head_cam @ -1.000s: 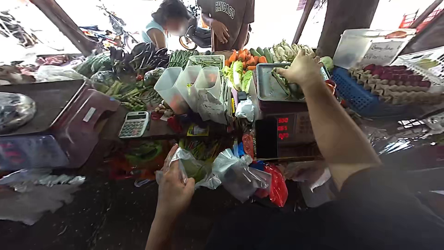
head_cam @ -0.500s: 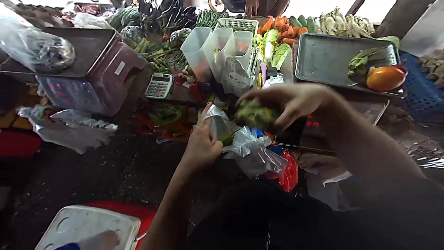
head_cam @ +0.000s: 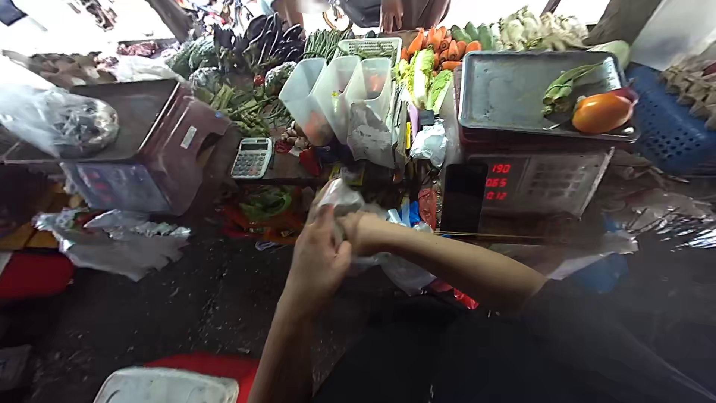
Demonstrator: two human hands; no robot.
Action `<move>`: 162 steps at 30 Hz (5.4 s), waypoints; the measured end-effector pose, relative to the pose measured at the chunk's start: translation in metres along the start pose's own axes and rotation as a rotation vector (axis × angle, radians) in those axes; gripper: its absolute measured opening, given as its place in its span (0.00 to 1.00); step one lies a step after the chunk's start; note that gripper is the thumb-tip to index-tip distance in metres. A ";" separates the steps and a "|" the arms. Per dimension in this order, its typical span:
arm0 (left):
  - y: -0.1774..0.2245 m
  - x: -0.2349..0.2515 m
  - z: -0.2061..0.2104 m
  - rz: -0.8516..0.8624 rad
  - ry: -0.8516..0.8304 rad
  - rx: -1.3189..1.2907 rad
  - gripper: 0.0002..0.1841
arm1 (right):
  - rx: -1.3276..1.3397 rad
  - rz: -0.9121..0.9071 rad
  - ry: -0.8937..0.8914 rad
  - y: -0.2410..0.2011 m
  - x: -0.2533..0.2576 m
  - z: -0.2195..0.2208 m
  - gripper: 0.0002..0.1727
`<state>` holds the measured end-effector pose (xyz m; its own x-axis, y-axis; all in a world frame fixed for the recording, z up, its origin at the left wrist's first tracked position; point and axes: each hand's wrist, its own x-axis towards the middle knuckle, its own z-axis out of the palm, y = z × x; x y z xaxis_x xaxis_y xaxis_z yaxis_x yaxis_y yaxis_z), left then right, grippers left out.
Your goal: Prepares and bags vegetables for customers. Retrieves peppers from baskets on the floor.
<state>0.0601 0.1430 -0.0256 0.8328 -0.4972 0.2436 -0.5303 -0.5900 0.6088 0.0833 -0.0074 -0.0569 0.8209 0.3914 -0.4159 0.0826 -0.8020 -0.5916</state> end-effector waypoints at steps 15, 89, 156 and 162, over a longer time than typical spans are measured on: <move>-0.012 -0.015 -0.015 0.127 0.241 0.115 0.25 | -0.293 1.103 0.900 0.160 -0.179 -0.222 0.45; 0.212 -0.433 0.085 -1.014 1.203 -0.517 0.22 | -0.309 -1.236 -0.655 -0.032 -0.111 0.270 0.19; 0.159 -2.174 -0.034 -2.174 1.338 -0.140 0.28 | -0.502 -0.083 -1.244 -0.758 -0.670 1.461 0.13; 0.125 -2.310 -0.032 -2.211 1.126 0.111 0.39 | -0.716 -0.032 -1.293 -0.758 -0.664 1.492 0.17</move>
<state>-1.9245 1.2380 -0.4881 -0.3310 0.9131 -0.2382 0.8184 0.4035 0.4093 -1.3670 1.0138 -0.3630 -0.2172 0.2253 -0.9498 0.6613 -0.6818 -0.3129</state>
